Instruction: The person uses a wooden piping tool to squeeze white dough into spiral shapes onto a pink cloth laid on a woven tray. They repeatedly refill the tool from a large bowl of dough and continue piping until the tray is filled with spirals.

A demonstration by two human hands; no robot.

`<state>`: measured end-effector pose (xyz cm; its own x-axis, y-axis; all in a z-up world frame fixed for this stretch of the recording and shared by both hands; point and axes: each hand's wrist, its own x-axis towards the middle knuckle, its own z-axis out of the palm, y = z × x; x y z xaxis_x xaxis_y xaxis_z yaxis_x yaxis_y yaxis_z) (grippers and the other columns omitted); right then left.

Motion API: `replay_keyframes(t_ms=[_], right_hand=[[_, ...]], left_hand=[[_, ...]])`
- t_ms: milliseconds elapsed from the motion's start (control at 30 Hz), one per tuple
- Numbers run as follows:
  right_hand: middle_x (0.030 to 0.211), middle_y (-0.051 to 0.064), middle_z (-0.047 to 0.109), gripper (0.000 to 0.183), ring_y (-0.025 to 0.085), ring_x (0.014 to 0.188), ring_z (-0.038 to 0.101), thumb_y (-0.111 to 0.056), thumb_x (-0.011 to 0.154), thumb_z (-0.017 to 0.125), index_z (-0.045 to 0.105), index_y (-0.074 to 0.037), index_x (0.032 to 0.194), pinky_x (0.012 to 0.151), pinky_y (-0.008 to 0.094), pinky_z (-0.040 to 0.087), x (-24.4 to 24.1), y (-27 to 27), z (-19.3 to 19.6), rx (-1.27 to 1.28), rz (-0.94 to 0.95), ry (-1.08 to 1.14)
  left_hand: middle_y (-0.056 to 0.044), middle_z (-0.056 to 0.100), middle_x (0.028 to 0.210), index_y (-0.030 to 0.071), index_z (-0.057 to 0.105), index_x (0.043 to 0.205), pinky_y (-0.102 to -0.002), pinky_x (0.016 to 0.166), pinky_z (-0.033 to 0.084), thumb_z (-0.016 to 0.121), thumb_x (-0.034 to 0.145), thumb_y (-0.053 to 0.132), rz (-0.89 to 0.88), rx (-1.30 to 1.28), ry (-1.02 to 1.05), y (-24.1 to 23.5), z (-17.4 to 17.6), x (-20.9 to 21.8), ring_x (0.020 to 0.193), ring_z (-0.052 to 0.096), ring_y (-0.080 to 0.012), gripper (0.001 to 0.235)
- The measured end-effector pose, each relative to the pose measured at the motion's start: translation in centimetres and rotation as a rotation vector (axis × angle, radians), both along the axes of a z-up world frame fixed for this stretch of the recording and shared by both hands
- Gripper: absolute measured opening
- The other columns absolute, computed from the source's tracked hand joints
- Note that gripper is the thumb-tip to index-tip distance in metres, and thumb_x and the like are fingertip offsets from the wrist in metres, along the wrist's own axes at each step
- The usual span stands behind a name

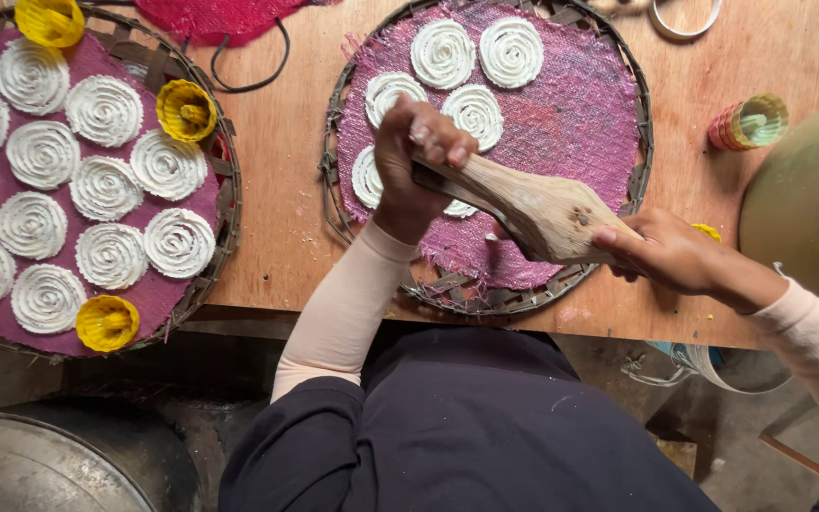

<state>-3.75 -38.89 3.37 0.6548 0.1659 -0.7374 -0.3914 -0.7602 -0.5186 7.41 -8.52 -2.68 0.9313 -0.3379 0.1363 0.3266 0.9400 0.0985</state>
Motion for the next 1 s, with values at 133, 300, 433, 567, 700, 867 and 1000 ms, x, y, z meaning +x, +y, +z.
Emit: replay_keyframes(t_ms=[133, 300, 433, 567, 700, 867, 1000], right_hand=[[0.06, 0.011, 0.068, 0.074, 0.02, 0.055, 0.063, -0.062, 0.091, 0.044, 0.071, 0.004, 0.071, 0.054, 0.037, 0.049, -0.5, 0.8, 0.6, 0.076, -0.004, 0.022], [0.06, 0.012, 0.069, 0.074, 0.021, 0.054, 0.064, -0.066, 0.09, 0.049, 0.073, 0.002, 0.071, 0.055, 0.038, 0.052, -0.2, 0.5, 3.4, -0.062, -0.031, 0.101], [0.058, 0.013, 0.067, 0.076, 0.022, 0.055, 0.062, -0.066, 0.091, 0.052, 0.07, 0.003, 0.066, 0.057, 0.038, 0.05, 0.6, 0.7, 5.0, -0.142, 0.041, -0.024], [0.059, 0.011, 0.068, 0.073, 0.02, 0.055, 0.065, -0.065, 0.089, 0.054, 0.07, 0.002, 0.065, 0.056, 0.039, 0.052, 0.2, 1.8, 4.8, -0.099, -0.002, 0.005], [0.059, 0.012, 0.066, 0.074, 0.022, 0.054, 0.064, -0.064, 0.09, 0.055, 0.068, 0.005, 0.067, 0.055, 0.041, 0.054, -0.3, 1.7, 5.5, -0.067, -0.042, 0.097], [0.06, 0.012, 0.068, 0.069, 0.023, 0.056, 0.067, -0.064, 0.087, 0.055, 0.077, 0.0, 0.074, 0.059, 0.041, 0.053, 0.6, 1.4, 7.6, -0.245, 0.052, 0.01], [0.057, 0.013, 0.065, 0.066, 0.025, 0.055, 0.064, -0.064, 0.085, 0.058, 0.076, -0.001, 0.078, 0.059, 0.043, 0.05, 0.8, 2.6, 7.5, -0.272, 0.088, -0.073]], left_hand=[[-0.003, 0.058, 0.06, 0.014, 0.062, 0.071, -0.034, 0.066, 0.054, 0.046, 0.109, 0.028, -0.004, 0.056, 0.052, 1.3, 1.1, -0.2, 0.056, 0.059, -0.0154, 0.043], [-0.002, 0.061, 0.061, 0.013, 0.063, 0.072, -0.033, 0.065, 0.056, 0.046, 0.112, 0.028, -0.02, -0.006, 0.048, 0.1, 1.8, -1.1, 0.055, 0.06, -0.0145, 0.046], [-0.003, 0.06, 0.059, 0.012, 0.063, 0.071, -0.033, 0.06, 0.056, 0.046, 0.111, 0.028, 0.031, 0.001, -0.023, 0.1, 2.4, -0.4, 0.052, 0.06, -0.0154, 0.046], [-0.006, 0.061, 0.059, 0.011, 0.065, 0.071, -0.033, 0.061, 0.057, 0.047, 0.109, 0.029, 0.021, 0.002, -0.007, 1.8, 3.5, -0.5, 0.053, 0.06, -0.0173, 0.046], [-0.005, 0.062, 0.06, 0.01, 0.066, 0.071, -0.034, 0.057, 0.057, 0.047, 0.111, 0.026, 0.031, -0.065, 0.044, 1.3, 3.7, -1.6, 0.05, 0.06, -0.0161, 0.047], [-0.004, 0.06, 0.059, 0.011, 0.062, 0.068, -0.033, 0.057, 0.056, 0.046, 0.11, 0.023, 0.039, -0.099, -0.01, 0.1, 3.9, -1.5, 0.05, 0.058, -0.0153, 0.046], [-0.004, 0.06, 0.057, 0.011, 0.062, 0.067, -0.034, 0.058, 0.056, 0.046, 0.109, 0.025, 0.062, -0.107, -0.054, 1.5, 4.9, -0.9, 0.048, 0.058, -0.0145, 0.046]])
